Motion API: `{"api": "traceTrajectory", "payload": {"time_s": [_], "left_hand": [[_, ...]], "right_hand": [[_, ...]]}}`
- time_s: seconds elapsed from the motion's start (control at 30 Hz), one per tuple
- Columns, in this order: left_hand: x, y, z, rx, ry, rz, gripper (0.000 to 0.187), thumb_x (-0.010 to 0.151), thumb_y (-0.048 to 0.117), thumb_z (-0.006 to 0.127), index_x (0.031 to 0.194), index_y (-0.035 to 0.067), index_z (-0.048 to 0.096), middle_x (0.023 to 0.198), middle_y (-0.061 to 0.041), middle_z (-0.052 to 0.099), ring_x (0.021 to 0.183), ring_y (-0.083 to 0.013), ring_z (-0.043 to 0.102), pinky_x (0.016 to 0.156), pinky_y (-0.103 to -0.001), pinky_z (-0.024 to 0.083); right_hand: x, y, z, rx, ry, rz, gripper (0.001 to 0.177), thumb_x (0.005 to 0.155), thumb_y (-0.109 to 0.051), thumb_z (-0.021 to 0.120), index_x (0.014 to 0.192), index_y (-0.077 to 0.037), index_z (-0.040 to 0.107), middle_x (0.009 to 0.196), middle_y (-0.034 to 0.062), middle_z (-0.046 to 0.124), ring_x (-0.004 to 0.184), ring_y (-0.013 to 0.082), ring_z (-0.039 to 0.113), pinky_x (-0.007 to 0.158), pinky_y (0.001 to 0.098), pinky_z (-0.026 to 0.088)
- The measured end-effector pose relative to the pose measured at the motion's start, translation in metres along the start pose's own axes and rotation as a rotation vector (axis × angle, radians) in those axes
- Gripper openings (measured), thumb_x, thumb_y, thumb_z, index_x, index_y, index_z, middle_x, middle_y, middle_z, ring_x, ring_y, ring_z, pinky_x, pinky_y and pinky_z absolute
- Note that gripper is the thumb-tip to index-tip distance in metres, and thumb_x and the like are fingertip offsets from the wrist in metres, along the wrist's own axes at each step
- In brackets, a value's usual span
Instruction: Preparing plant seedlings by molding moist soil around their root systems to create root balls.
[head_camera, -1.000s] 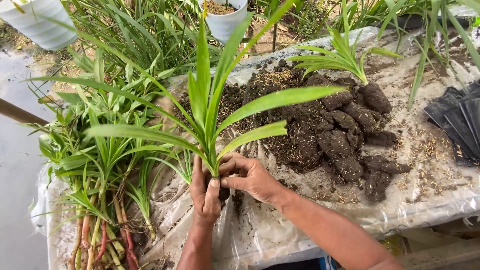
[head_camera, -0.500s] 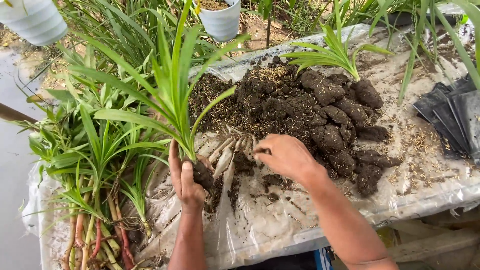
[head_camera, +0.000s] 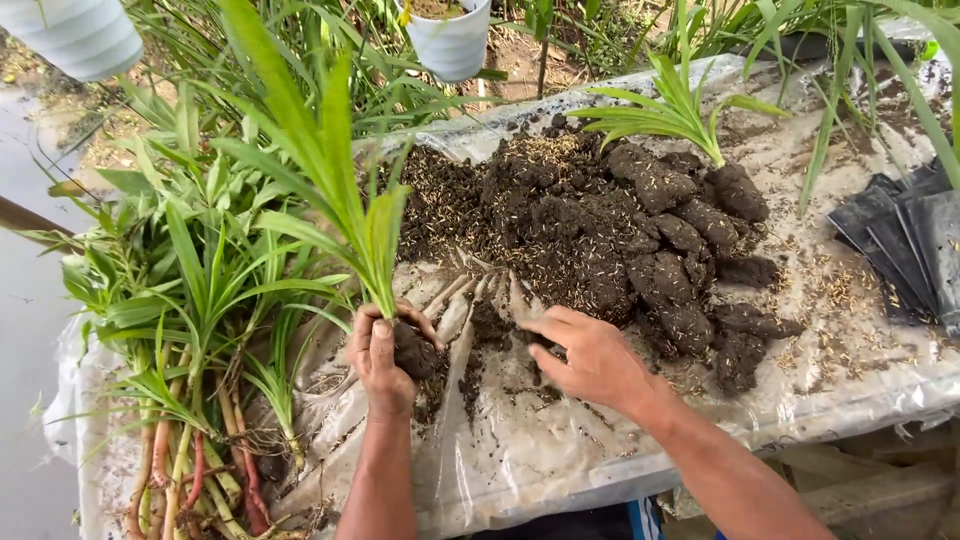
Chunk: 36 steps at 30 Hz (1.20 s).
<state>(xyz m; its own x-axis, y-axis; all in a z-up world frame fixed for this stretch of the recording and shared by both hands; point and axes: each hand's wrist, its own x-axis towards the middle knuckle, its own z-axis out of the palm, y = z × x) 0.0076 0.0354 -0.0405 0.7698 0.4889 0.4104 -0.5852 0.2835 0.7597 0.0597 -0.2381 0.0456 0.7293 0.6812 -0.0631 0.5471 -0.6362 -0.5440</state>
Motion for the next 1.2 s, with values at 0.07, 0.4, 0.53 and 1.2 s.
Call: {"api": "traceTrajectory", "payload": {"time_s": [0.07,0.4,0.53,1.2], "left_hand": [[-0.003,-0.001,-0.002,-0.038,-0.031,-0.097,0.042,0.116,0.037,0.047,0.114,-0.002,0.063,0.094,-0.018,0.066,0.068,-0.0281,0.077,0.052,-0.043,0.072],[-0.001,-0.013,-0.02,-0.072,0.009,-0.154,0.052,0.116,0.039,0.044,0.111,-0.006,0.069,0.085,-0.02,0.063,0.059,-0.0307,0.074,0.048,-0.048,0.071],[-0.002,-0.012,-0.017,0.001,-0.041,-0.096,0.047,0.115,0.031,0.045,0.113,-0.009,0.071,0.068,-0.025,0.068,0.053,-0.032,0.075,0.051,-0.044,0.067],[-0.007,0.004,0.021,0.417,-0.125,0.04,0.049,0.111,0.031,0.05,0.12,-0.003,0.084,0.105,-0.02,0.074,0.098,-0.0244,0.06,0.091,-0.039,0.049]], "right_hand": [[0.006,-0.024,-0.013,0.314,0.053,-0.029,0.032,0.108,-0.018,0.065,0.135,-0.006,0.078,0.113,0.0143,0.081,0.098,0.0281,0.082,0.081,0.0392,0.07],[0.072,-0.031,0.025,0.614,0.217,-0.215,0.029,0.102,-0.017,0.081,0.126,-0.003,0.082,0.111,0.0187,0.084,0.105,0.0338,0.081,0.089,0.0449,0.067],[0.074,-0.039,0.032,0.745,0.256,-0.143,0.031,0.101,-0.009,0.08,0.131,-0.003,0.081,0.117,0.0193,0.085,0.113,0.0342,0.08,0.095,0.0465,0.065],[0.055,-0.037,0.022,0.937,0.093,-0.13,0.024,0.104,-0.004,0.078,0.126,-0.001,0.083,0.101,0.0191,0.084,0.087,0.023,0.076,0.086,0.0409,0.063]]}}
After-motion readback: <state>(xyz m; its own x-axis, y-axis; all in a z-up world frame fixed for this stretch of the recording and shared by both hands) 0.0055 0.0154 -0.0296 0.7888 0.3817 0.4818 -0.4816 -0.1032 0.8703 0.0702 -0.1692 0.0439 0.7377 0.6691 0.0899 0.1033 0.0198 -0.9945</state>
